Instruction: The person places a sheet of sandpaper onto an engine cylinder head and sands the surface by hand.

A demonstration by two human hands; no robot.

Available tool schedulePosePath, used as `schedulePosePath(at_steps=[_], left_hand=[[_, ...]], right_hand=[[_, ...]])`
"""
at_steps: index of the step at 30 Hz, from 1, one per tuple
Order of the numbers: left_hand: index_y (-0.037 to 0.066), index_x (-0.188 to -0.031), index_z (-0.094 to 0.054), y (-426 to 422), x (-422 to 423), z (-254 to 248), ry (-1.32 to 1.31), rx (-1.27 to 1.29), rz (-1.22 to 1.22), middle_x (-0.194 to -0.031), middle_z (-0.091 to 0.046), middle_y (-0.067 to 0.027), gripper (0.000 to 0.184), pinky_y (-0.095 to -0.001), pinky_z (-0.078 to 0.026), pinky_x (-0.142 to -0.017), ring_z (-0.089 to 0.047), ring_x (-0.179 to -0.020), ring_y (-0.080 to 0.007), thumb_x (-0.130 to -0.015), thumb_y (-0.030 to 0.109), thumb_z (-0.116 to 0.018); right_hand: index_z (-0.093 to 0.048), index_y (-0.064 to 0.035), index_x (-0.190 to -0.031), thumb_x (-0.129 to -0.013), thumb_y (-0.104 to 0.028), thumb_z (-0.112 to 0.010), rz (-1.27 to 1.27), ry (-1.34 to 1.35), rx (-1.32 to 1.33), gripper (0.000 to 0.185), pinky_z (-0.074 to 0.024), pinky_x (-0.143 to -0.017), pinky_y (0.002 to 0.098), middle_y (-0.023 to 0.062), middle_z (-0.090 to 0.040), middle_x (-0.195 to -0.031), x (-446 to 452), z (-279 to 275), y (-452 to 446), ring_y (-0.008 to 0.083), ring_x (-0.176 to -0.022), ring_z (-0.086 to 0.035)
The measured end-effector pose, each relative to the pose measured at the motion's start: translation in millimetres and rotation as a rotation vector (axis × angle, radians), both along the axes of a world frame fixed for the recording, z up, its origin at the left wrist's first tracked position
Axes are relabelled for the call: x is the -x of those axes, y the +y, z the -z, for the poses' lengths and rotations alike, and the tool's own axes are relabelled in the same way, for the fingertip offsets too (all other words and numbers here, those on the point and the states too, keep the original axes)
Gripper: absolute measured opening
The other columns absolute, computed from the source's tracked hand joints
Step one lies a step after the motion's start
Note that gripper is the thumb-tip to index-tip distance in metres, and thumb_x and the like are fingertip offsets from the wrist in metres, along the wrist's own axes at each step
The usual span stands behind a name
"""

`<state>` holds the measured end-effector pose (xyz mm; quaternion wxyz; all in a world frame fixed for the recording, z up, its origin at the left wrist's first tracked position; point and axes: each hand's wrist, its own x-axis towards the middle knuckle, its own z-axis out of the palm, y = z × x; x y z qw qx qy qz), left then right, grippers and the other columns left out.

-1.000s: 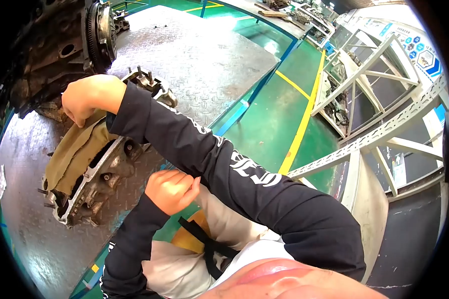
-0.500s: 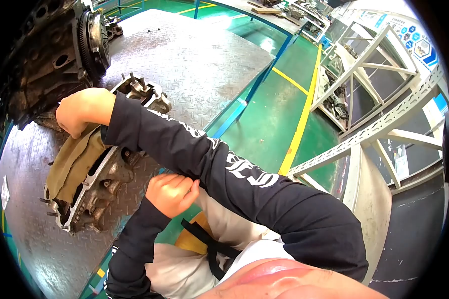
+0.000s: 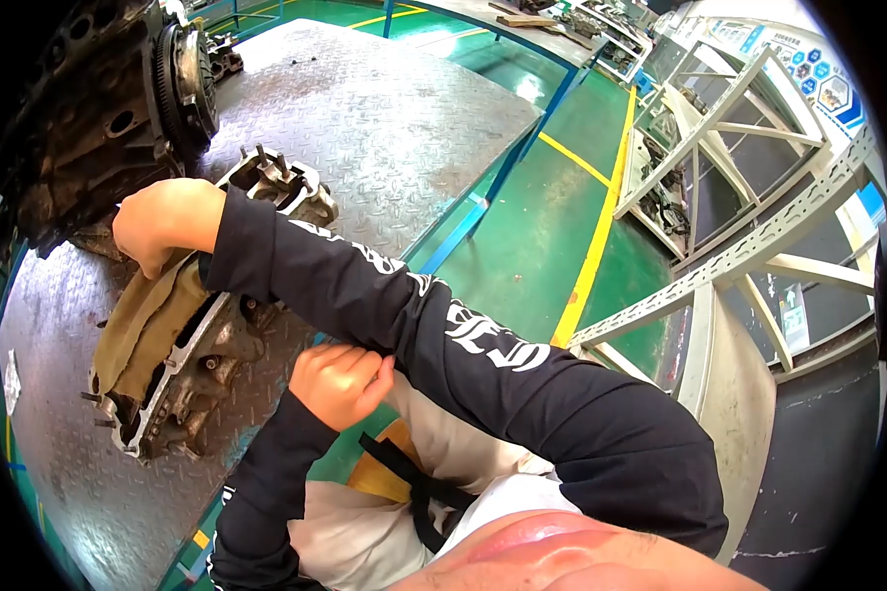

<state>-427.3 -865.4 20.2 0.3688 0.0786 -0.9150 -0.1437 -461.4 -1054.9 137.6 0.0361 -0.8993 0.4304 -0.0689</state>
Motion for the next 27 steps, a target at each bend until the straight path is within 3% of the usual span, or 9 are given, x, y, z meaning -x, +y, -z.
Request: schedulePosePath(at_steps=[5, 27], left_hand=[[0.006, -0.060, -0.055, 1, -1, 1, -0.012, -0.040, 0.003, -0.056, -0.055, -0.0084, 0.025, -0.0385, -0.044, -0.048, -0.057, -0.051, -0.0290, -0.076, 0.007, -0.075], [0.009, -0.060, -0.053, 1, -3, -4, -0.002, 0.002, -0.018, -0.054, -0.052, -0.0061, 0.031, -0.0375, -0.045, -0.048, -0.056, -0.050, -0.0268, -0.081, 0.013, -0.075]], right_hand=[[-0.080, -0.0123, -0.099, -0.071, -0.028, -0.080, -0.076, -0.004, 0.000, 0.032, -0.0566, -0.072, 0.0415, 0.0090, -0.075, -0.095, -5, 7, -13, 0.0291, -0.087, -0.071], [-0.076, -0.0135, -0.108, -0.073, -0.015, -0.074, -0.095, -0.034, -0.073, 0.035, -0.0555, -0.081, 0.0408, 0.0081, -0.074, -0.104, -3, -5, -2, 0.0281, -0.099, -0.069]])
